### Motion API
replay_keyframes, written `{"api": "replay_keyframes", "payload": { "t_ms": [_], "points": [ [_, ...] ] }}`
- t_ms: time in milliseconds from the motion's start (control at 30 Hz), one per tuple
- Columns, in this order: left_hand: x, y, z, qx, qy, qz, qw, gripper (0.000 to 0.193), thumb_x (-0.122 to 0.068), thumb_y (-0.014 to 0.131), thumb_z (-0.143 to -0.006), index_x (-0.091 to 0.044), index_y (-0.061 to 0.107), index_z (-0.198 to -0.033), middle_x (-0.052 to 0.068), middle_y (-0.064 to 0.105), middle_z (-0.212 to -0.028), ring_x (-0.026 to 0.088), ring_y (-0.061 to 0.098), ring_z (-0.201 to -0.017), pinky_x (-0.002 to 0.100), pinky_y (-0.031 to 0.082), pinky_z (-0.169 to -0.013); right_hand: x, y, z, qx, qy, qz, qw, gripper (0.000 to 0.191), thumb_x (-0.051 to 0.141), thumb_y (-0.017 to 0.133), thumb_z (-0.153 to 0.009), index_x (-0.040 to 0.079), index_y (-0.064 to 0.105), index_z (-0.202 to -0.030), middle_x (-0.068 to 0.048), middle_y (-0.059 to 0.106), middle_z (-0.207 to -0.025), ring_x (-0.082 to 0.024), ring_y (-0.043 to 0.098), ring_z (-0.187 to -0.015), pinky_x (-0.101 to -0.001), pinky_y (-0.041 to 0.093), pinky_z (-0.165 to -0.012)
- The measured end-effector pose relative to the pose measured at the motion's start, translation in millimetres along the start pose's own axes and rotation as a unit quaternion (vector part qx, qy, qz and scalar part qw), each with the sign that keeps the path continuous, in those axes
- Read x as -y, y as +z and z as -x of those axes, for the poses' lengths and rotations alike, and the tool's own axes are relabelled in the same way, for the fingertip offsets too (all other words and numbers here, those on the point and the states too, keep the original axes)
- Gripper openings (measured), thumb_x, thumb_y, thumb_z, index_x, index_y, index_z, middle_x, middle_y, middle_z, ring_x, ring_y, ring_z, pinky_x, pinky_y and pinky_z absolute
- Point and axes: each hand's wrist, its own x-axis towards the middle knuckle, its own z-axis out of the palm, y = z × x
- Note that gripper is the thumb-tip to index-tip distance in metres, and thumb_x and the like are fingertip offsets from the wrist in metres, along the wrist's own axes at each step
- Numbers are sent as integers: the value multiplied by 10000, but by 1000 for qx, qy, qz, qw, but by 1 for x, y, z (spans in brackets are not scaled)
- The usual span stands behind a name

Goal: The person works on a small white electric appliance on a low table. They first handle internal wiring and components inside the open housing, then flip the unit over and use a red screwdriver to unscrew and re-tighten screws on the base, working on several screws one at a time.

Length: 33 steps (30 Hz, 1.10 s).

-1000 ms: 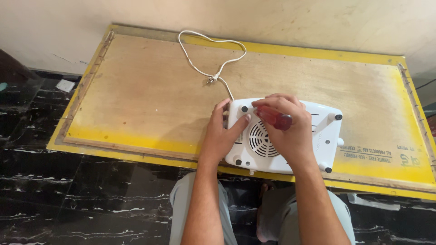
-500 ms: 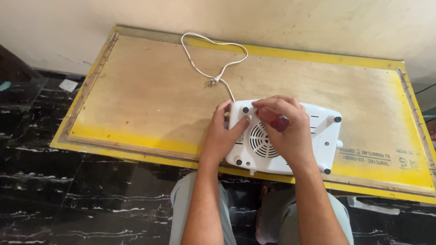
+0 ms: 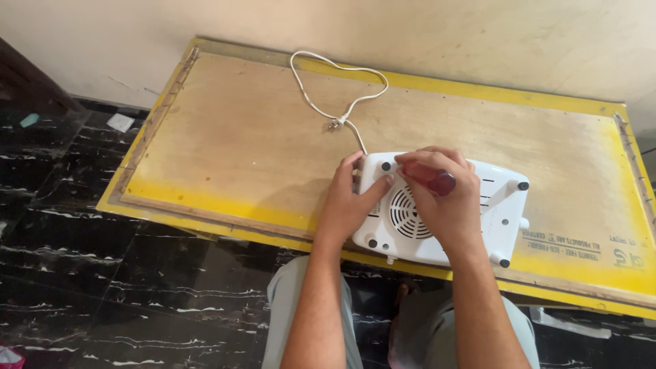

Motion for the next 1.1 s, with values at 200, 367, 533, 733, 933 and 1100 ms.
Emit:
{"api": "replay_keyframes", "payload": {
  "t_ms": [200,367,533,733,933,1100],
  "points": [
    [6,0,1,-5,33,-12,999,768,-391,814,-814,-16,518,-1415,140,644,-1283,214,640,-1112,355,535,-917,0,7,1,-38,51,37,997,247,125,959,-743,93,744,-862,-24,741,-870,-214,644,-849,-361,445,-850],
    [5,2,-1,11,-15,32,999,811,-409,790,-771,-25,492,-1420,140,653,-1263,216,661,-1078,356,564,-885,5,2,-1,-19,26,12,999,261,97,923,-743,85,745,-934,-36,744,-933,-223,658,-928,-367,461,-888],
    [6,3,-1,-1,16,-4,1000,789,-399,803,-794,-17,506,-1417,150,629,-1297,218,627,-1130,358,525,-946,5,-7,-3,28,60,-34,997,308,5,798,-794,121,786,-1079,-23,726,-1002,-194,671,-994,-304,526,-899],
    [3,2,1,1,2,17,1000,783,-378,813,-787,-23,512,-1416,129,667,-1250,200,658,-1093,340,549,-911,-2,5,0,-23,52,20,998,222,52,897,-767,91,773,-947,-16,752,-886,-192,660,-899,-330,490,-861],
    [2,2,1,6,0,22,1000,758,-355,811,-793,-30,519,-1411,120,689,-1212,191,667,-1055,332,570,-865,-6,9,1,-39,43,14,998,231,82,924,-762,83,744,-906,-5,762,-883,-181,665,-874,-333,475,-853],
    [5,4,1,6,31,26,999,722,-333,806,-823,-22,521,-1409,121,675,-1256,196,664,-1085,338,562,-892,-5,9,0,-40,53,9,998,225,84,920,-760,100,753,-910,0,757,-884,-174,661,-866,-315,490,-825]
  ]
}}
